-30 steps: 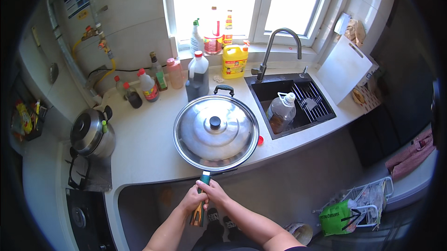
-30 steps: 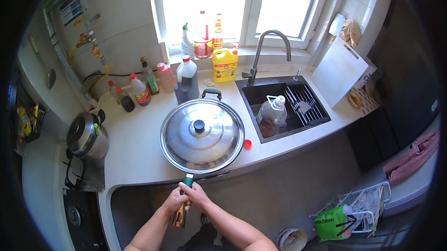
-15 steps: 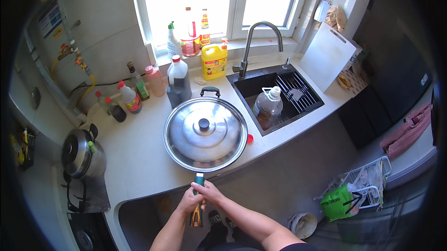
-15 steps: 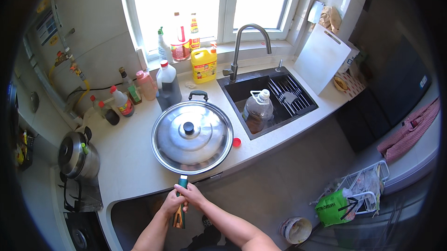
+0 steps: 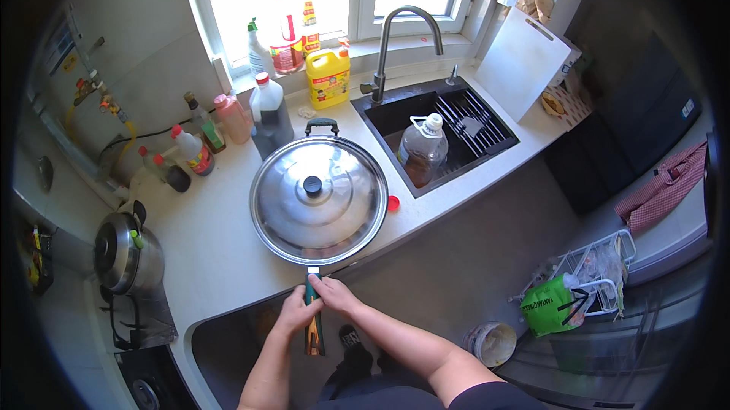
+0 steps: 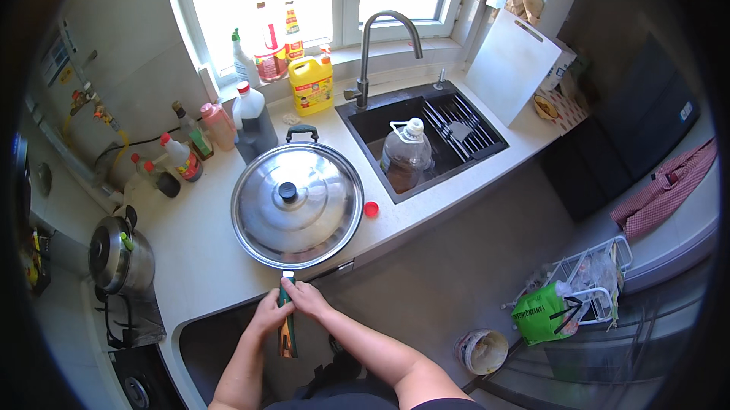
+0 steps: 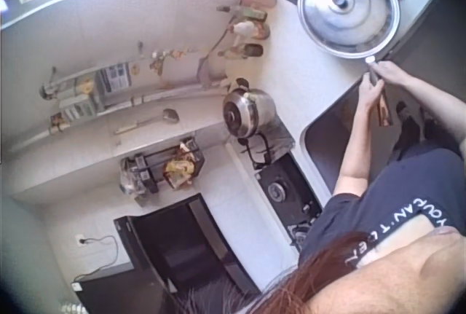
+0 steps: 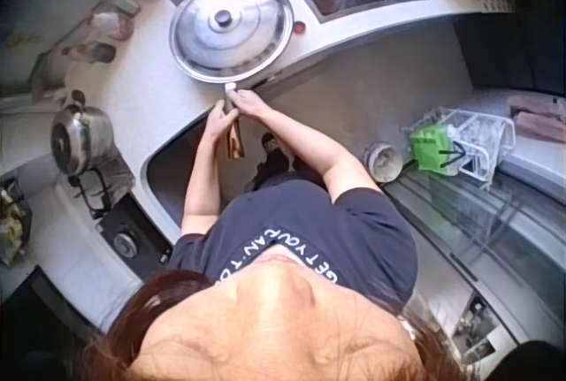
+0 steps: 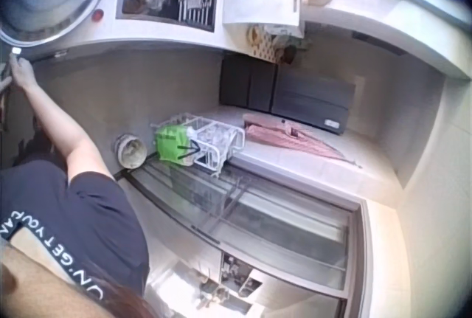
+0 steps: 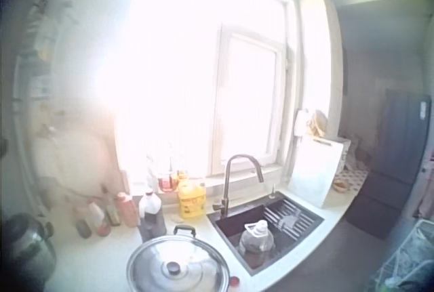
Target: The person removes a red cap from a plastic bottle, inserts a plastic funnel into the opening, and pours used oil from a wok into the bottle. They then place the funnel and cap into a plastic bag and tie it.
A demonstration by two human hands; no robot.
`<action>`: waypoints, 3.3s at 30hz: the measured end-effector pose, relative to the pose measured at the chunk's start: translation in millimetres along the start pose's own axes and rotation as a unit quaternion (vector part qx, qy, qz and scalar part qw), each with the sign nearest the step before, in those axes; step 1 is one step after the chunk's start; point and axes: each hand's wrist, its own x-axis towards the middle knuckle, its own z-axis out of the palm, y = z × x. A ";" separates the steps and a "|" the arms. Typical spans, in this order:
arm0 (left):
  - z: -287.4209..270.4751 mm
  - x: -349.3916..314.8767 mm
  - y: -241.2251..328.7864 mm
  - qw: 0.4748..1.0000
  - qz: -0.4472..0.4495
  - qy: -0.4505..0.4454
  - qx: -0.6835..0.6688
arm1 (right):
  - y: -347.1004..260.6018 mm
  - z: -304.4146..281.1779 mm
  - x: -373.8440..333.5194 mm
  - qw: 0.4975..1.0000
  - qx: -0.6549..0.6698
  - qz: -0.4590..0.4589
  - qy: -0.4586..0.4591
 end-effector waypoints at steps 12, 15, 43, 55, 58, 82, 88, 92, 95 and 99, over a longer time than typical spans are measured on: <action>-27.4 120.4 127.6 0.851 0.247 0.345 0.309 | -57.8 -92.8 -41.8 0.989 -0.137 -0.028 0.044; -24.6 152.9 138.1 0.880 0.165 0.308 0.320 | -63.4 -102.6 -45.6 0.991 -0.124 -0.024 0.050; -107.2 -95.3 -34.5 0.670 0.238 0.391 -0.585 | -91.0 104.0 -9.7 0.800 0.521 0.245 -0.169; -93.9 -145.3 -86.0 0.710 0.023 0.322 -0.626 | -51.3 145.4 45.0 0.874 0.439 0.208 -0.001; -101.7 -105.9 -103.2 0.676 0.016 0.334 -0.656 | -37.8 143.8 79.9 0.865 0.466 0.184 -0.019; 51.4 -27.0 151.2 0.836 0.173 0.094 -0.513 | -83.2 -85.2 -92.8 0.937 0.100 -0.268 0.199; 204.6 40.5 251.3 0.788 0.068 -0.096 -0.605 | -41.1 -225.6 -128.9 0.891 0.151 -0.276 0.328; 322.2 70.6 302.8 0.767 0.044 -0.256 -0.587 | -1.3 -349.5 -178.7 0.876 0.162 -0.240 0.385; 418.0 82.9 350.1 0.770 -0.014 -0.292 -0.568 | 28.6 -434.9 -216.9 0.835 0.177 -0.228 0.468; 526.4 110.5 398.0 0.802 -0.053 -0.385 -0.453 | 69.9 -527.2 -247.6 0.761 0.167 -0.201 0.594</action>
